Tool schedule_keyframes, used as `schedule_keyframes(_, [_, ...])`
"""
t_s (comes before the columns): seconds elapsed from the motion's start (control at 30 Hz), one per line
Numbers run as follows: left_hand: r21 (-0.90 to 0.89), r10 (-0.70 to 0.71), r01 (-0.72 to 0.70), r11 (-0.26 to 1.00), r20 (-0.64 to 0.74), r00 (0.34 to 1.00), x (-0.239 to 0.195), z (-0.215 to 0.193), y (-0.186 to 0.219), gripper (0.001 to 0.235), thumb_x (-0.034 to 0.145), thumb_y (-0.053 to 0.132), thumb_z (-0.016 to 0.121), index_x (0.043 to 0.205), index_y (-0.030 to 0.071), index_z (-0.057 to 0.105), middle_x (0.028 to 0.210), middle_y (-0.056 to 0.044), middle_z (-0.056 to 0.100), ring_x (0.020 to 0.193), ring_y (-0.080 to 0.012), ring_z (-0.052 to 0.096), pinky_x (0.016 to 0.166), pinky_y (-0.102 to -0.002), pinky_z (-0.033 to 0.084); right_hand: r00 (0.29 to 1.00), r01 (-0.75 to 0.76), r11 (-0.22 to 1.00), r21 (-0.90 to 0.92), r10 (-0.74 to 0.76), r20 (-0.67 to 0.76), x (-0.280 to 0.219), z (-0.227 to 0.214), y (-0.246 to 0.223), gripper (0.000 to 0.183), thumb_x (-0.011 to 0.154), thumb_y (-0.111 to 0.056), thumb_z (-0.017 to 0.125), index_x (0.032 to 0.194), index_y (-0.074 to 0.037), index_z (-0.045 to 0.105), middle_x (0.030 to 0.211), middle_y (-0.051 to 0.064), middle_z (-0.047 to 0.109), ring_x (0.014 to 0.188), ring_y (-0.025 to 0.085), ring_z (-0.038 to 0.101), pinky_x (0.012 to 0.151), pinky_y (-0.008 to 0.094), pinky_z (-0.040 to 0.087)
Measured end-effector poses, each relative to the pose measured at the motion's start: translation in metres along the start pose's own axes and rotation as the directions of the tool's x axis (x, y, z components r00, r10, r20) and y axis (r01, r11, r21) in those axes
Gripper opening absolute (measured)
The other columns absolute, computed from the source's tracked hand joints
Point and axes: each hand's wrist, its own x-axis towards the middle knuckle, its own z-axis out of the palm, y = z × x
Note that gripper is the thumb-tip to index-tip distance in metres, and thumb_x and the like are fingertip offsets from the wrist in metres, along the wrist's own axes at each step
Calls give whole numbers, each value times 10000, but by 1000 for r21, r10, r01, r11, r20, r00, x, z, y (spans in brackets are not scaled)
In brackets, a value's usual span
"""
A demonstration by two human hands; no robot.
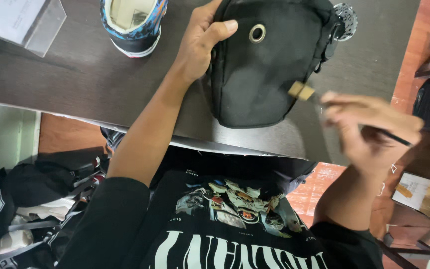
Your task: The person uses a paintbrush to apply black paint to a small black bag on a table. They repeatedly dip the brush into a small container of paint and cover the bag's surface, including the sides and top, while holding the bag steady with the other hand.
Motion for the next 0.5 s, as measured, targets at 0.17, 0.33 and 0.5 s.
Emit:
schedule_keyframes(0.17, [-17, 39, -39, 999, 30, 999, 2, -2, -5, 228, 1038, 287, 578, 1140, 91, 634, 975, 41, 544, 915, -95, 515, 832, -299, 457, 996, -42, 998, -42, 45, 73, 2, -2, -5, 133, 1068, 59, 665, 951, 38, 726, 911, 229, 758, 946, 374, 823, 662, 309, 604])
schedule_keyframes(0.33, [-9, 39, -39, 999, 19, 999, 2, 1, -1, 241, 1036, 264, 583, 1170, 75, 647, 985, 50, 564, 917, -82, 501, 834, -289, 446, 998, -36, 996, 85, 31, 51, 5, 2, -5, 131, 1097, -10, 610, 1002, 38, 686, 824, 179, 698, 792, 287, 742, 966, 531, 731])
schedule_keyframes(0.5, [-22, 41, -40, 999, 50, 998, 1, 2, 6, 241, 1033, 315, 566, 1100, 90, 618, 907, 57, 496, 853, -85, 467, 788, -296, 415, 993, -95, 995, -3, 95, -68, -10, 2, 4, 99, 1123, 45, 680, 1029, 30, 708, 991, 199, 749, 964, 352, 805, 844, 388, 656])
